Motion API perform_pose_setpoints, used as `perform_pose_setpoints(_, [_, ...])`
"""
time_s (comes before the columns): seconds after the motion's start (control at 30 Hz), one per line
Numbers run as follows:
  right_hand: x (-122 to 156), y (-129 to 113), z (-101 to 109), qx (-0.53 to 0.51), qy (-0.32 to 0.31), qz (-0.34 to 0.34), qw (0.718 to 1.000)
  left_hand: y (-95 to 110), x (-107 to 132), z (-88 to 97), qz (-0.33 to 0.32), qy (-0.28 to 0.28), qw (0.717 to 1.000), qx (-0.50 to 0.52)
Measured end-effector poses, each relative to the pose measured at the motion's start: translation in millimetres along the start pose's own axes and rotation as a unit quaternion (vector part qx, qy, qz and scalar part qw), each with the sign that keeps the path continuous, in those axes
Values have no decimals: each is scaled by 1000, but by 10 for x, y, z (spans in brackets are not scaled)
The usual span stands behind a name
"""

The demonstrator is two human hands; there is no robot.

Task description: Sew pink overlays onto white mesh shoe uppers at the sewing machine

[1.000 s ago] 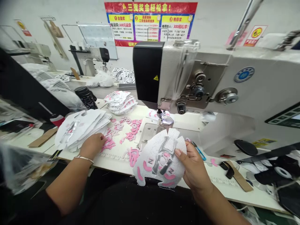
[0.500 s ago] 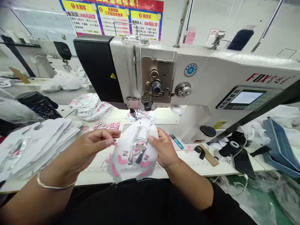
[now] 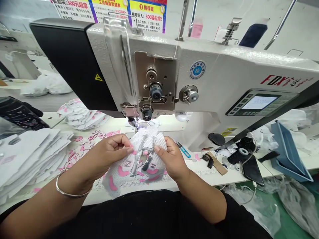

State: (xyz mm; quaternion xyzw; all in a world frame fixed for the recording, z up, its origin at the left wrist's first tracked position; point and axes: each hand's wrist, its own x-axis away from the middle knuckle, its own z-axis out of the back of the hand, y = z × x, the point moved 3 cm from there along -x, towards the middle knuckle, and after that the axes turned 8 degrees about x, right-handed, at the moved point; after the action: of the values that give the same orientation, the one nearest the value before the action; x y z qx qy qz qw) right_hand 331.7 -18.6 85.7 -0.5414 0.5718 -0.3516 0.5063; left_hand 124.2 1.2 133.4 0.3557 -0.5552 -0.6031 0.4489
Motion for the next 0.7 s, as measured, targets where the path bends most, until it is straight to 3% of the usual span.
perform_pose_setpoints(0.17, [-16,1,25,119,8,48,992,-17,11,32,-7,14,1000,-12])
perform_pose_setpoints(0.27, [-14,-64,41,234,42,134,962,-2,44,46,-22,24,999,-4])
perform_pose_setpoints(0.33, [22,-157,43,336,93,238,907,14,72,45,-35,26,999,23])
perform_pose_setpoints(0.4, [98,-265,-8,447,124,366,807,32,100,29,-46,19,997,65])
perform_pose_setpoints(0.47, [185,-341,-108,525,101,464,707,50,126,-1,-55,9,993,105])
perform_pose_setpoints(0.5, [221,-365,-162,547,77,492,673,59,138,-19,-58,4,991,119])
perform_pose_setpoints(0.57, [265,-404,-252,569,46,515,640,77,159,-59,-63,-6,989,135])
perform_pose_setpoints(0.7, [273,-435,-355,567,37,531,629,110,198,-121,-65,-27,989,132])
